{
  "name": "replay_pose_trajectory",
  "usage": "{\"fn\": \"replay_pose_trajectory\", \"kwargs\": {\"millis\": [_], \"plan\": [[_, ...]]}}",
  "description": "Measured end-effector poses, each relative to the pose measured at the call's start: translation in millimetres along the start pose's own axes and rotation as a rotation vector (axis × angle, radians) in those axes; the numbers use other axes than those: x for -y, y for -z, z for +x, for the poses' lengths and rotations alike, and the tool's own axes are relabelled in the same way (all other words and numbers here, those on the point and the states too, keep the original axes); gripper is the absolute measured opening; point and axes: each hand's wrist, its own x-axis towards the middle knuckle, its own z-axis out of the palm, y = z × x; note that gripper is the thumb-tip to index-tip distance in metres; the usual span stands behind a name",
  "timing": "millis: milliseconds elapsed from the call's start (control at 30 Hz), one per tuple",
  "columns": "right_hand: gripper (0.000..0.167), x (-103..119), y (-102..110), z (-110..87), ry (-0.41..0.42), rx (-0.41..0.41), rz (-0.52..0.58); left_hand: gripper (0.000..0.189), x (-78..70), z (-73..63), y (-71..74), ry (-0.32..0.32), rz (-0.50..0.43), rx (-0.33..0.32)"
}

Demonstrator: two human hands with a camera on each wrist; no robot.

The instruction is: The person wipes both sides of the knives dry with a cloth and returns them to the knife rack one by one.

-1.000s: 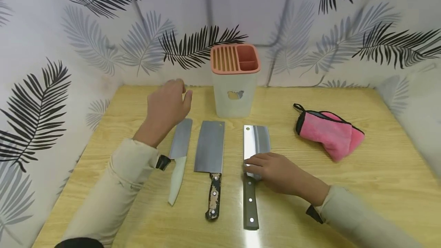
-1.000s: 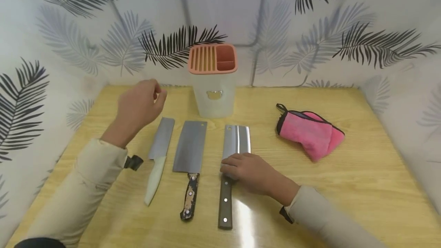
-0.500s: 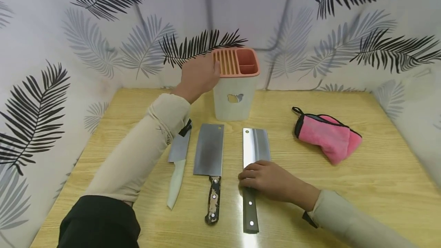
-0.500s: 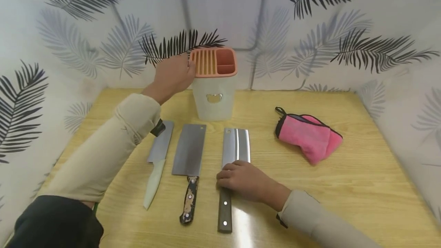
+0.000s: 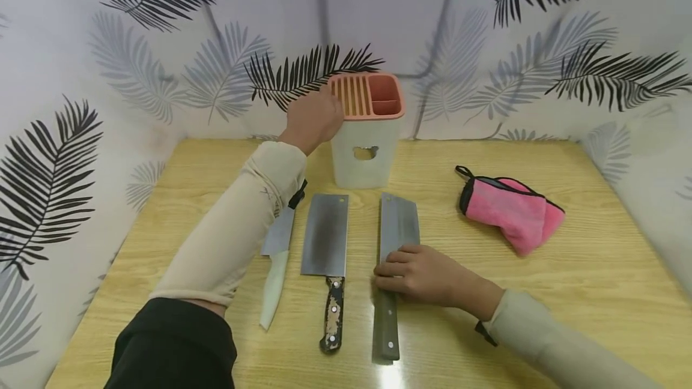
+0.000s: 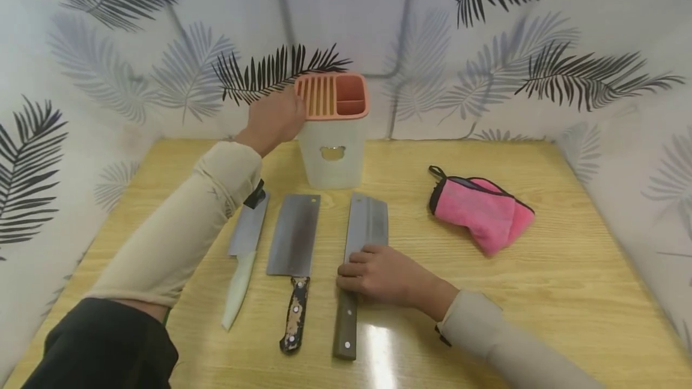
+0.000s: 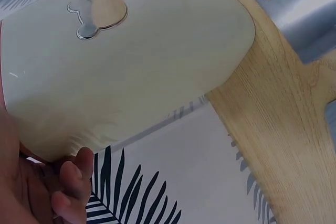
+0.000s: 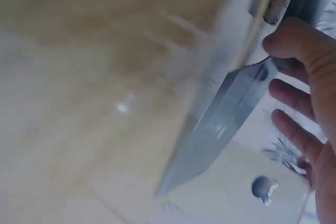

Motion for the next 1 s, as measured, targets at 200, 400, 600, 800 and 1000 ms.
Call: {"fn": "replay_pose_trajectory", "kwargs": {"millis": [200,400,600,800,1000], "plan": [[0.041,-21,20,3.5,-0.034,-0.187,0.085,0.057,0.5,2.8,0.7,0.002,-0.029,-0.025],[0.031,-36,45,7.0,-0.108,-0.366,0.251,0.056,2.0,0.6,-2.3,-0.017,-0.008,-0.03],[0.037,-52,92,18.0,-0.168,-0.562,0.389,0.051,5.5,0.2,-4.7,-0.024,-0.051,-0.054],[0.037,-77,140,31.5,-0.299,-0.818,0.571,0.053,9.3,-1.3,-6.3,-0.018,-0.09,-0.041],[0.038,-114,182,56.6,-0.421,-0.943,0.758,0.053,8.8,-2.1,-8.5,-0.026,-0.114,-0.069]]}}
